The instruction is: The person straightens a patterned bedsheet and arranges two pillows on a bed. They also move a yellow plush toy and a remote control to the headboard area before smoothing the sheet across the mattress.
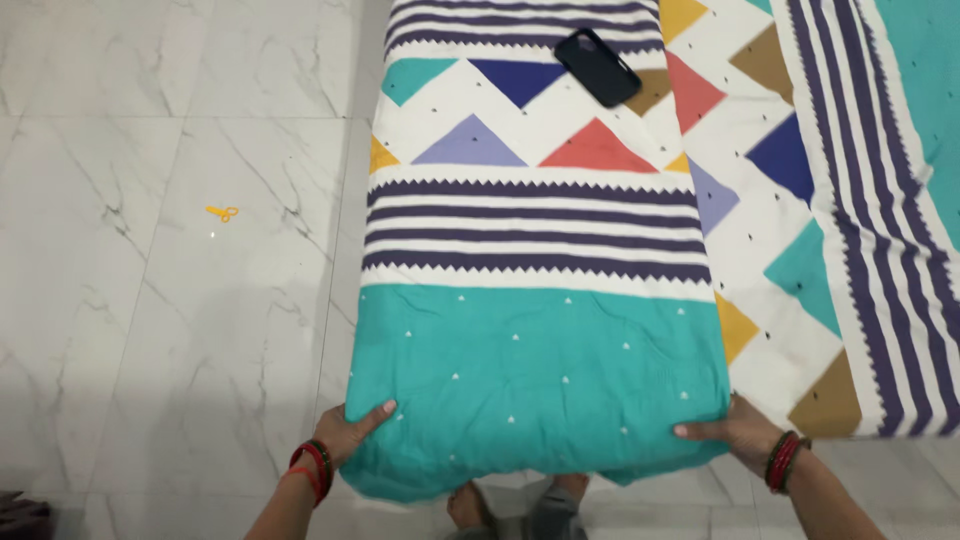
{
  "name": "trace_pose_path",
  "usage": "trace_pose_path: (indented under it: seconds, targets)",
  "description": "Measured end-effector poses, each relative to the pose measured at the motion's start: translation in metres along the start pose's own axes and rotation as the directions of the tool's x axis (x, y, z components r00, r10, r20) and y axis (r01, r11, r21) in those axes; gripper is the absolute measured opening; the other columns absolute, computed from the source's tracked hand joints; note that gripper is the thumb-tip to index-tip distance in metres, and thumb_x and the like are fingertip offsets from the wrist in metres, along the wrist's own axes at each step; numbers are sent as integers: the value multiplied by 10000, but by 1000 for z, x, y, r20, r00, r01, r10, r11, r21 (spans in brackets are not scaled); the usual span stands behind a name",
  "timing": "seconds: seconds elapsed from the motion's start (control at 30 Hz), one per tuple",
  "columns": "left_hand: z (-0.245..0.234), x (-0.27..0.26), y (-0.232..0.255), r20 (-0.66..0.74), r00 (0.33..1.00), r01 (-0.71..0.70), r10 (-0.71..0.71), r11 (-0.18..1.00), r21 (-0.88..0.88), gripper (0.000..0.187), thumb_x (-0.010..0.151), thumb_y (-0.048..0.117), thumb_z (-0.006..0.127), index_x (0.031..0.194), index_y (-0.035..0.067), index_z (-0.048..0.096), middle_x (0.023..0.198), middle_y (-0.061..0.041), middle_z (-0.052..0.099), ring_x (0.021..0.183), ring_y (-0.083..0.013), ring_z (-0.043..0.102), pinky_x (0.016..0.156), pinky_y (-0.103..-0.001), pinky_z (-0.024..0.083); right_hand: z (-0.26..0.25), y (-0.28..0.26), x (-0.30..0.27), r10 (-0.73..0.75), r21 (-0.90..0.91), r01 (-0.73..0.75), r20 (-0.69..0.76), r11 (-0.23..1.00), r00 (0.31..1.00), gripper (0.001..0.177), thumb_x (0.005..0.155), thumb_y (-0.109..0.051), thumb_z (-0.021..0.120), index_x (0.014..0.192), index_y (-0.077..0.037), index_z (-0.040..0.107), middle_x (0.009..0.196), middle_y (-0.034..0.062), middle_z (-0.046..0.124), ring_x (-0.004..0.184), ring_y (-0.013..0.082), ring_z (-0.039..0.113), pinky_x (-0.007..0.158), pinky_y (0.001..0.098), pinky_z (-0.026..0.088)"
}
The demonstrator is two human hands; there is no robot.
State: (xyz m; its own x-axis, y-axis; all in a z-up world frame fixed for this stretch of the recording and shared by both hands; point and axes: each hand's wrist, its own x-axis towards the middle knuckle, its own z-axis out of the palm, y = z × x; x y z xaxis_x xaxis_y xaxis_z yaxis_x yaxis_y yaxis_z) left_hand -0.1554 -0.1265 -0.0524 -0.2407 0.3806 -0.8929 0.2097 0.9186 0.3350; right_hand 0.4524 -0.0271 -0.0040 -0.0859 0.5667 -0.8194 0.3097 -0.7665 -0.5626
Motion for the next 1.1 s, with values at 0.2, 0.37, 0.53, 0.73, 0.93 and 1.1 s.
trace_pose_path:
  seconds: [0.2,0.37,0.53,0.73,0.93,1.1]
  targets:
    - [4,-37,-40,412,910,51,49,973,-227,996,551,401,985,1375,67,536,1332,-135,700,1267,-313,655,1047,-447,553,-82,35,-46,-71,251,59,40,966,997,815,856,-185,837,1523,34,423,1337,386,595,1225,509,662,976,692,560]
    - [50,17,-130,221,974,-74,55,994,80,911,592,484,950,1301,-9,660,1262,-167,754,1184,-304,726,1041,-407,580,-71,84,-26,94,-204,-113,-99,973,991,641,805,-330,817,1308,14,617,1225,194,737,1158,280,701,1029,428,517]
    - [50,53,-181,5,986,157,-165,945,289,854,689,554,940,1297,14,679,1231,-156,753,1158,-285,736,1082,-412,553,-44,141,19,149,-167,-188,-223,968,963,574,784,-325,848,1251,-20,712,1225,180,777,1135,280,711,1001,434,554]
    - [51,5,-104,-449,852,440,-268,831,340,846,882,465,757,1573,142,391,1575,-203,435,1387,-397,501,1116,-508,452,-31,139,6,-191,-370,-202,-789,907,584,357,876,-260,776,1164,-48,761,1163,187,742,1129,351,654,1068,489,505]
    - [90,-72,88,-438,614,-228,657,679,698,810,946,397,514,1621,163,133,1683,-147,148,1569,-304,86,1238,-589,82,62,-12,1,-822,-750,340,-545,567,168,694,940,-287,686,1521,3,441,1575,261,438,1493,429,364,1227,540,292]
    - [122,-119,159,29,829,-291,559,386,876,820,992,663,326,1623,339,-86,1707,-120,-159,1550,-377,-163,1201,-673,-59,167,-99,25,-907,-940,271,-79,206,414,739,961,-546,504,1581,-191,314,1668,200,222,1530,348,207,1211,547,184]
